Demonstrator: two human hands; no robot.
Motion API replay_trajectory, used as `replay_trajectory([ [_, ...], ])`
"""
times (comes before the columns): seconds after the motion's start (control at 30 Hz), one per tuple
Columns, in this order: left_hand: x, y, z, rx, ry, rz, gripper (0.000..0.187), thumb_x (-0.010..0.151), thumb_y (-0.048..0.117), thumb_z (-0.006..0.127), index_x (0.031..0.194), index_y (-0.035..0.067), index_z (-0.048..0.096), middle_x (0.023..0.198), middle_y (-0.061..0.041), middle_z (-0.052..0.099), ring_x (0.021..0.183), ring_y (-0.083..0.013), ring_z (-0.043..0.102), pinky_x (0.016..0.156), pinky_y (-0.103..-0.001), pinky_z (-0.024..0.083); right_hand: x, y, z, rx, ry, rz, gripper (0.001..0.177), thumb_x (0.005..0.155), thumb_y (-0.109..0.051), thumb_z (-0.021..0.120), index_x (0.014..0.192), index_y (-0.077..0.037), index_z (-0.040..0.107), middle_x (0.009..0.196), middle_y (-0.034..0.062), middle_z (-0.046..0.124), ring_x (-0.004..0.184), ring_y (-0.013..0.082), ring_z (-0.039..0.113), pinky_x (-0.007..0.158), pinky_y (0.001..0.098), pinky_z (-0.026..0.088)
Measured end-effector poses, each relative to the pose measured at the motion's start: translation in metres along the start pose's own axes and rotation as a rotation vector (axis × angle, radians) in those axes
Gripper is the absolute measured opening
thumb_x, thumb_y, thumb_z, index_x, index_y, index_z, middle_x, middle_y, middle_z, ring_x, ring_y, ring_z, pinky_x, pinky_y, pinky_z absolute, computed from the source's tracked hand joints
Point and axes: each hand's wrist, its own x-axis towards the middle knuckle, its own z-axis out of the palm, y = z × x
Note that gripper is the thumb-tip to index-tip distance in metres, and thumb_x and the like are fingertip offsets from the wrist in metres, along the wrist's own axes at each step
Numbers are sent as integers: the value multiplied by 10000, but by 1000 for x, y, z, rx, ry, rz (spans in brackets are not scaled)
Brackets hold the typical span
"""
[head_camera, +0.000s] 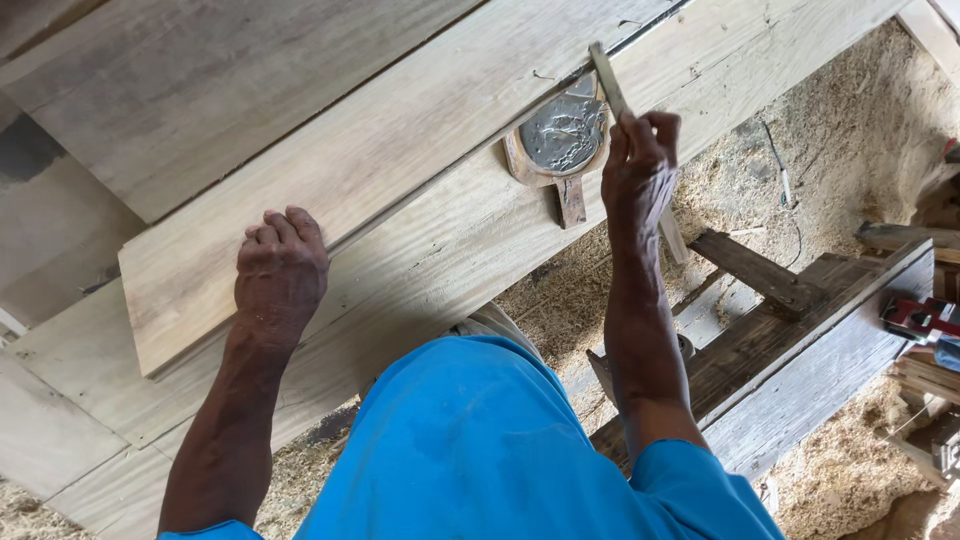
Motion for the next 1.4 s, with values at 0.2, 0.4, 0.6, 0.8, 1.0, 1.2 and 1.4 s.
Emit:
replay_trajectory([
  [0.2, -4, 7, 2, 50, 31, 0, 451, 941, 147, 625, 1330, -82, 619, 1195, -310, 709, 968, -380, 762, 767, -385, 646, 60, 56, 22, -146, -117, 76, 75, 1037, -93, 768, 982, -43, 761, 992, 87, 630, 761, 148, 661, 498, 268, 572],
  [0.4, -7, 13, 7, 107, 51, -39, 473, 914, 178, 618, 1319, -67, 632, 1206, -290, 714, 972, -364, 748, 706, -374, 611, 109, 82, -18, -300, -260, -132, 62, 1036, -124, 749, 1014, -94, 798, 998, 85, 688, 750, 175, 683, 585, 339, 581],
  [0.6, -5, 21, 5, 190, 70, -11, 455, 932, 183, 608, 1315, -62, 627, 1217, -294, 705, 986, -382, 740, 720, -399, 610, 106, 41, -44, -241, -625, -233, 178, 1181, -93, 649, 1066, -36, 774, 1063, 130, 721, 693, 188, 673, 503, 308, 569],
  [0.8, -7, 21, 8, 148, 52, -15, 453, 957, 172, 600, 1333, -80, 609, 1217, -316, 703, 1000, -398, 745, 684, -413, 613, 90, 27, -75, -208, -563, -364, 159, 1145, -98, 645, 1131, -31, 788, 968, 98, 732, 838, 184, 673, 602, 285, 582],
  [1.0, -10, 19, 8, 124, 48, -25, 449, 951, 161, 603, 1335, -72, 611, 1230, -307, 702, 1028, -395, 747, 774, -431, 631, 148, 176, -51, -467, -382, -91, 216, 1147, -82, 600, 1049, 5, 772, 1039, 198, 719, 852, 237, 699, 555, 334, 608],
  [1.2, -9, 17, 2, 97, 60, -29, 429, 959, 139, 602, 1324, -84, 620, 1231, -312, 700, 1032, -398, 746, 786, -419, 632, 160, 232, -17, -500, -310, -125, 252, 1090, -144, 662, 1132, 97, 724, 971, 239, 719, 738, 268, 738, 582, 331, 629],
  [1.4, -9, 14, -2, 56, 60, -40, 428, 940, 118, 605, 1307, -103, 622, 1213, -308, 705, 1011, -389, 748, 784, -389, 634, 89, 66, -34, -309, -534, -237, 181, 1167, -72, 588, 1184, 51, 719, 973, 182, 694, 511, 151, 607, 318, 256, 460],
])
